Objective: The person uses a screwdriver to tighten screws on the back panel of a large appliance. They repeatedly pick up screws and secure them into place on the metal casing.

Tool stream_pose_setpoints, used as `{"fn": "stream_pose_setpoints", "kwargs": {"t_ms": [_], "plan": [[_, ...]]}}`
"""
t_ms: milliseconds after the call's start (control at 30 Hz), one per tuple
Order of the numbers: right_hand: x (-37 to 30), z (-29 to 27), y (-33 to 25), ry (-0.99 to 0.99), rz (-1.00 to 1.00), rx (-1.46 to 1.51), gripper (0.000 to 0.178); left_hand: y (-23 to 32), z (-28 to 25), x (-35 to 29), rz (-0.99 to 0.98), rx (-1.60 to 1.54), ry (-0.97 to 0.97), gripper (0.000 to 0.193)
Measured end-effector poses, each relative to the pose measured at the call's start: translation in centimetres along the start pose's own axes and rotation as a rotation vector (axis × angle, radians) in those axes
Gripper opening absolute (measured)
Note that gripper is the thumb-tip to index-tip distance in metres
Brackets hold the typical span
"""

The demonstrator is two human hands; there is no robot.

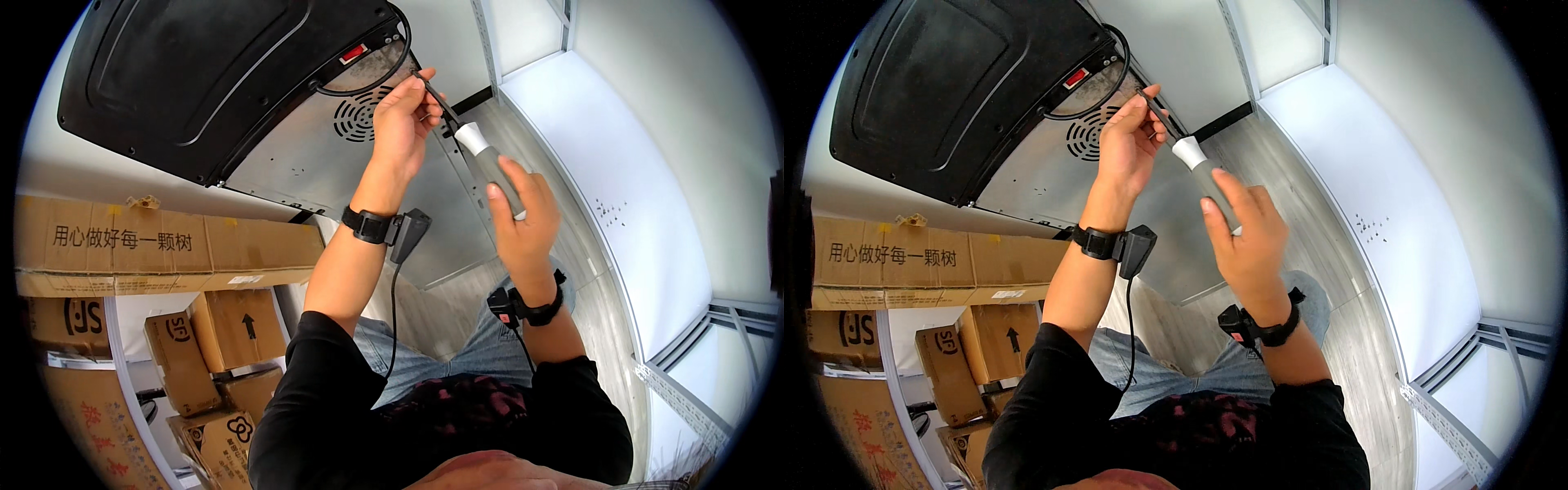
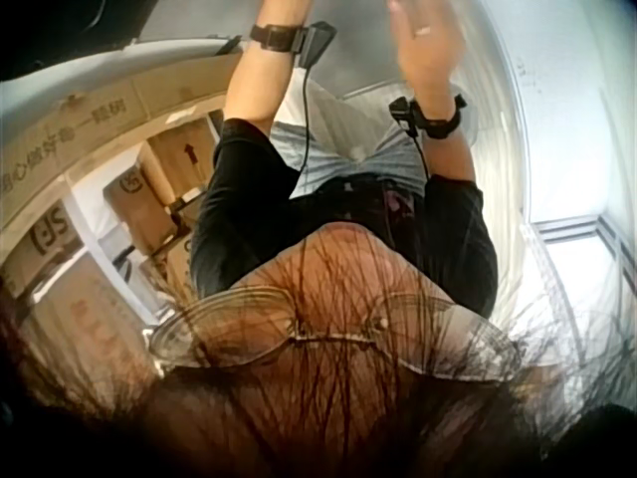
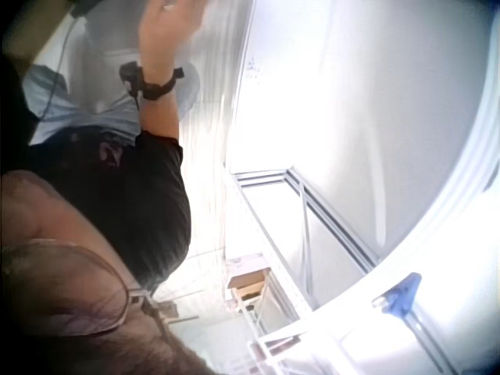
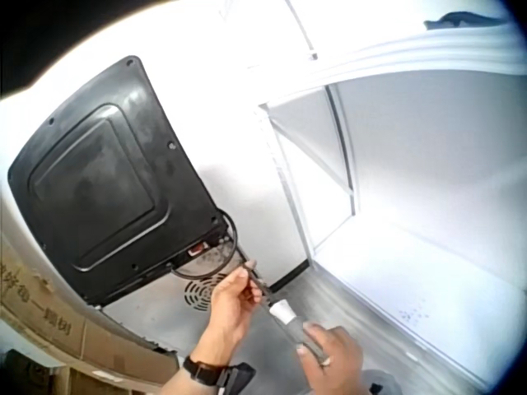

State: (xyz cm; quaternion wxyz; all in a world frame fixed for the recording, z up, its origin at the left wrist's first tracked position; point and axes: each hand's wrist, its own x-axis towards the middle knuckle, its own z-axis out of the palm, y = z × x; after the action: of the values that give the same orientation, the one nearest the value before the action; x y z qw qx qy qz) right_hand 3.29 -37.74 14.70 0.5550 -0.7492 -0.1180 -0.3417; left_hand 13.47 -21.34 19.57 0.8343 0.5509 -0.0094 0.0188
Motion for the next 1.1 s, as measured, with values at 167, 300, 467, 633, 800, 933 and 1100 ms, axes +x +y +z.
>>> {"fn": "stream_pose_setpoints", "kwargs": {"t_ms": [167,300,467,633,800,933,1100], "plan": [[0.4,-0.7,-0.9,-0.049,-0.166,-0.231,0.036,0.4,0.2,-0.2,-0.043,-0.031,-0.010,0.032],[1.5,-1.3,-2.1,-0.071,-0.261,-0.301,0.032,0.8,0.2,-0.3,-0.063,-0.028,-0.009,0.030],[2.5,-2.0,-2.7,-0.105,-0.351,-0.362,0.033,1.3,0.2,-0.2,-0.106,-0.069,-0.015,0.029],[3.1,-1.9,-2.9,-0.108,-0.431,-0.308,0.034,1.2,0.0,-0.1,-0.119,-0.121,-0.027,0.025],[2.0,-1.3,-3.5,-0.206,-0.463,-0.304,0.034,1.0,-0.8,0.2,-0.152,-0.155,-0.081,0.024],[1.4,-0.6,-3.2,-0.155,-0.450,-0.253,0.034,1.1,-1.2,0.4,-0.156,-0.142,-0.128,0.024],[1.1,-0.2,-3.6,-0.101,-0.377,-0.235,0.035,1.0,-1.4,0.6,-0.152,-0.157,-0.154,0.025]]}}
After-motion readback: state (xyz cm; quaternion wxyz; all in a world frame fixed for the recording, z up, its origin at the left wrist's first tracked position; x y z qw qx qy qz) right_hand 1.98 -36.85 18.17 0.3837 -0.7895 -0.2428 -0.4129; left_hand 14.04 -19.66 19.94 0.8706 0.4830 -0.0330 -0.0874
